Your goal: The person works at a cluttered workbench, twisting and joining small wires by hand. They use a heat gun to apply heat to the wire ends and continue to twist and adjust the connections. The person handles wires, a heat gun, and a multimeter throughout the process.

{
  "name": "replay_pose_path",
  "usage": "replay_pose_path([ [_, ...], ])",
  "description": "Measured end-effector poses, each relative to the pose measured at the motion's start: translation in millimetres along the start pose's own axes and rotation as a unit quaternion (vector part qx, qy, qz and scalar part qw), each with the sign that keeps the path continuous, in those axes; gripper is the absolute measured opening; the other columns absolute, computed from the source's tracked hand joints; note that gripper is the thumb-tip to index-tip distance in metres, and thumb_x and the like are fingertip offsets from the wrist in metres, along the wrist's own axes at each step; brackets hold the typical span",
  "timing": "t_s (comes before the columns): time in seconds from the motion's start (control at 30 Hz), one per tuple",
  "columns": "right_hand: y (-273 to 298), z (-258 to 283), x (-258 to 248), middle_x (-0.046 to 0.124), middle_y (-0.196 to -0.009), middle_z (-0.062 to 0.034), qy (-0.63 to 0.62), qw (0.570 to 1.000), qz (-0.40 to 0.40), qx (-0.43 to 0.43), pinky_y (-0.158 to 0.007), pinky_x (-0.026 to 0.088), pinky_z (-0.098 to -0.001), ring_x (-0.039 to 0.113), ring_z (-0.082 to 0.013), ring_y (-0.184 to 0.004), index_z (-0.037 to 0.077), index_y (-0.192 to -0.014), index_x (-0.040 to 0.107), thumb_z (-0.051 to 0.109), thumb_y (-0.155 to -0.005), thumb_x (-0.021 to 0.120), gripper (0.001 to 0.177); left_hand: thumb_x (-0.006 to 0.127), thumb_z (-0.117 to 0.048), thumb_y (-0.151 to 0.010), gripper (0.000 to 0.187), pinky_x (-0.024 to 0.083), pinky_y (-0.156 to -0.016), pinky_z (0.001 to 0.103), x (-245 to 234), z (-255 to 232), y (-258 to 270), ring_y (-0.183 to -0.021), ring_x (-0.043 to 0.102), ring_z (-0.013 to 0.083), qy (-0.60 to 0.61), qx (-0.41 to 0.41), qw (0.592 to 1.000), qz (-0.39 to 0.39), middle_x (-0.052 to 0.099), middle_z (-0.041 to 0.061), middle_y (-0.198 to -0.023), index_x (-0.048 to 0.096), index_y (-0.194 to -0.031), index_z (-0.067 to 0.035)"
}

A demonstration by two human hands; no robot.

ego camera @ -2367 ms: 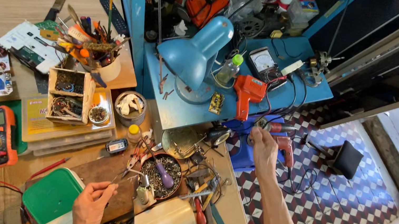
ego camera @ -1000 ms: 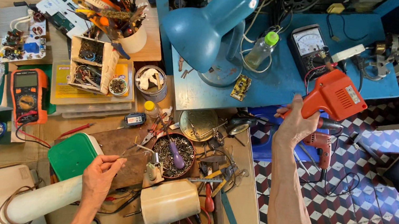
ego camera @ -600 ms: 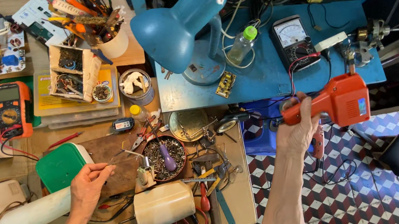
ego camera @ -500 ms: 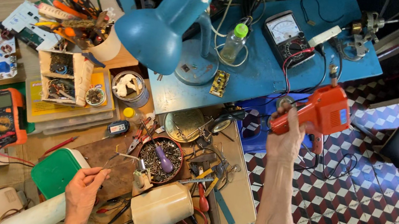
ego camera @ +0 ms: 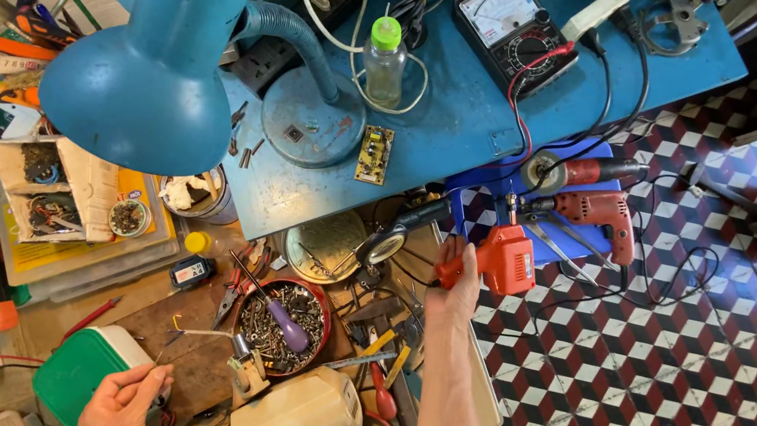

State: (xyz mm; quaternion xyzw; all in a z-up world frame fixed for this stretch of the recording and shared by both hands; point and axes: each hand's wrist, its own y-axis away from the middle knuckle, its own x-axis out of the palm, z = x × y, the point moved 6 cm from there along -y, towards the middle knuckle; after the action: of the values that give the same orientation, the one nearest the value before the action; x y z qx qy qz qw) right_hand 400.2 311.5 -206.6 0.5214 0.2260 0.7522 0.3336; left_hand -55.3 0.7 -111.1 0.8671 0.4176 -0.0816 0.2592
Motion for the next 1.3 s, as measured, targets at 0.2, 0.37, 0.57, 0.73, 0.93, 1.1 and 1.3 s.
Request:
replay_pose_path([
  [0.2,-68,-28,-3,0.069,-0.096,-0.0079,0.001,0.997,0.076,-0.025,-0.072,0.054,-0.0317,0.066,-0.0198,-0.085,0.001,-0.108,0.062,0.012,-0.092,0.074,0.022,0.069,-0.004,-0.095,0.027,0.059,-0.091,0.038,-17,41,-24,-0.102,0.073,0.0254,-0.033,-0.058,0.998,-0.001,0.074,0.028,-0.109,0.055,-0.114,0.010],
  [0.37,-77,-29,-1,0.065,-0.085,-0.0040,0.144,0.989,0.031,-0.025,-0.059,0.049,-0.0324,0.063,-0.0192,-0.071,0.009,-0.102,0.063,0.024,-0.089,0.077,0.024,0.069,-0.003,-0.094,0.027,0.059,-0.091,0.039,-20,53,-27,-0.102,0.073,0.0259,-0.022,-0.040,0.999,0.001,0.074,0.029,-0.109,0.054,-0.112,0.011],
  [0.57,-69,-33,8,0.067,-0.090,-0.0033,0.115,0.988,0.101,0.029,-0.068,0.050,-0.0365,0.062,-0.0195,-0.079,0.013,-0.102,0.060,0.033,-0.092,0.078,0.029,0.068,0.001,-0.095,0.023,0.060,-0.091,0.039,-13,34,-13,-0.099,0.073,0.0271,0.014,-0.005,1.000,-0.011,0.074,0.030,-0.108,0.056,-0.111,0.012],
  [0.73,-56,-35,14,0.070,-0.102,-0.0004,0.119,0.989,0.066,0.060,-0.087,0.059,-0.0493,0.065,-0.0187,-0.097,0.019,-0.117,0.060,0.033,-0.086,0.073,0.036,0.066,0.001,-0.095,0.020,0.061,-0.090,0.040,-5,2,1,-0.101,0.074,0.0261,-0.011,-0.074,0.997,-0.017,0.074,0.028,-0.106,0.058,-0.111,0.010],
  [0.93,-56,-30,19,0.069,-0.111,-0.0078,0.128,0.988,0.073,0.051,-0.092,0.058,-0.0531,0.065,-0.0231,-0.095,0.016,-0.118,0.058,0.031,-0.090,0.074,0.036,0.066,-0.002,-0.096,0.021,0.059,-0.094,0.038,5,-26,16,-0.102,0.073,0.0270,-0.003,-0.059,0.998,-0.017,0.075,0.030,-0.107,0.058,-0.111,0.011],
  [1.1,-58,-22,24,0.070,-0.110,-0.0134,0.111,0.989,0.079,0.054,-0.093,0.059,-0.0552,0.065,-0.0274,-0.091,0.014,-0.107,0.051,0.029,-0.090,0.072,0.031,0.066,-0.003,-0.097,0.022,0.058,-0.095,0.038,5,-27,16,-0.103,0.073,0.0261,0.000,-0.079,0.997,-0.012,0.075,0.029,-0.108,0.058,-0.112,0.010],
  [1.3,-44,-11,21,0.069,-0.111,-0.0181,0.055,0.992,0.097,0.054,-0.106,0.049,-0.0548,0.070,-0.0369,-0.112,0.005,-0.119,0.049,0.018,-0.089,0.069,0.038,0.067,-0.003,-0.095,0.023,0.056,-0.095,0.036,4,-18,13,-0.103,0.072,0.0242,0.032,-0.068,0.997,0.007,0.076,0.027,-0.108,0.058,-0.112,0.010],
])
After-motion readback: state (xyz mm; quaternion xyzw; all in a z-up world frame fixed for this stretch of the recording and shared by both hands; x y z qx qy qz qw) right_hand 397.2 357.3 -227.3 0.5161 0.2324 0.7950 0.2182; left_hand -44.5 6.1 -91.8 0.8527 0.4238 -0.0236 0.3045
